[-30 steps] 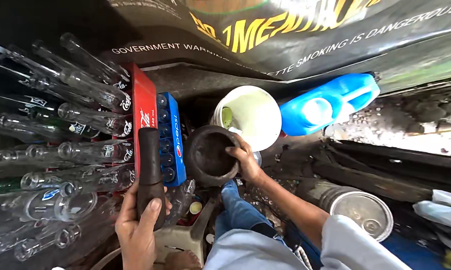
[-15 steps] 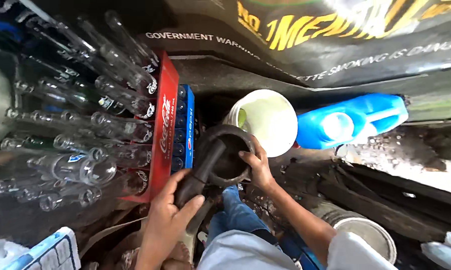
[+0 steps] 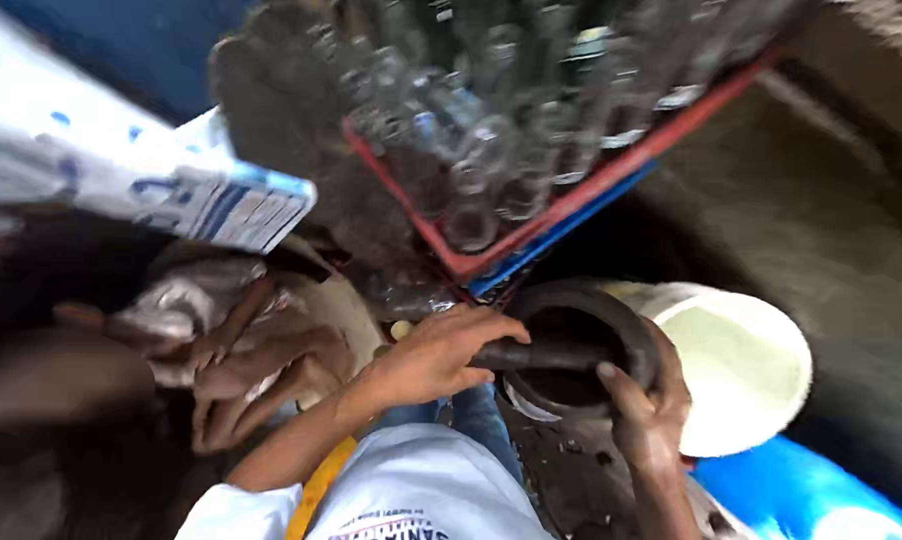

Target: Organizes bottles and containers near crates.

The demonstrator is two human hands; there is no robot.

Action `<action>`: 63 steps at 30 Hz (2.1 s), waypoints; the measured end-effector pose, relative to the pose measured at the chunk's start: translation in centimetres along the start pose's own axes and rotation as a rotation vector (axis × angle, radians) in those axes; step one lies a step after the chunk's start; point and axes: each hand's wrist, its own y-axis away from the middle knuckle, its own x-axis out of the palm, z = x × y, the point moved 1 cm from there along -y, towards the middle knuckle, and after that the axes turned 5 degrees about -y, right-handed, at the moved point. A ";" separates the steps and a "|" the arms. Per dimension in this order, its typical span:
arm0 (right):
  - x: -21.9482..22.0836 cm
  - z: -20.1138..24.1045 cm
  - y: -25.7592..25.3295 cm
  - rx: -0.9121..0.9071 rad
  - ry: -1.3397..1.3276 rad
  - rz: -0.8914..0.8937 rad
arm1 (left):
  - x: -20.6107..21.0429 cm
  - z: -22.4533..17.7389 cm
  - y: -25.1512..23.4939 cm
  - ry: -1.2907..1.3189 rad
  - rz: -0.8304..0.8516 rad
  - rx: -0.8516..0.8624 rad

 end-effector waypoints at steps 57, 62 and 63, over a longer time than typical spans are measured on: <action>27.3 12.0 -1.6 0.278 0.015 1.164 | -11.1 3.2 18.6 0.684 -0.652 -1.048; 21.1 20.0 -4.8 -0.547 0.537 0.953 | -6.0 6.3 23.7 0.998 -0.541 -0.703; 20.0 21.6 -6.7 -0.705 0.576 0.727 | -5.7 5.8 23.7 1.103 -0.480 -0.582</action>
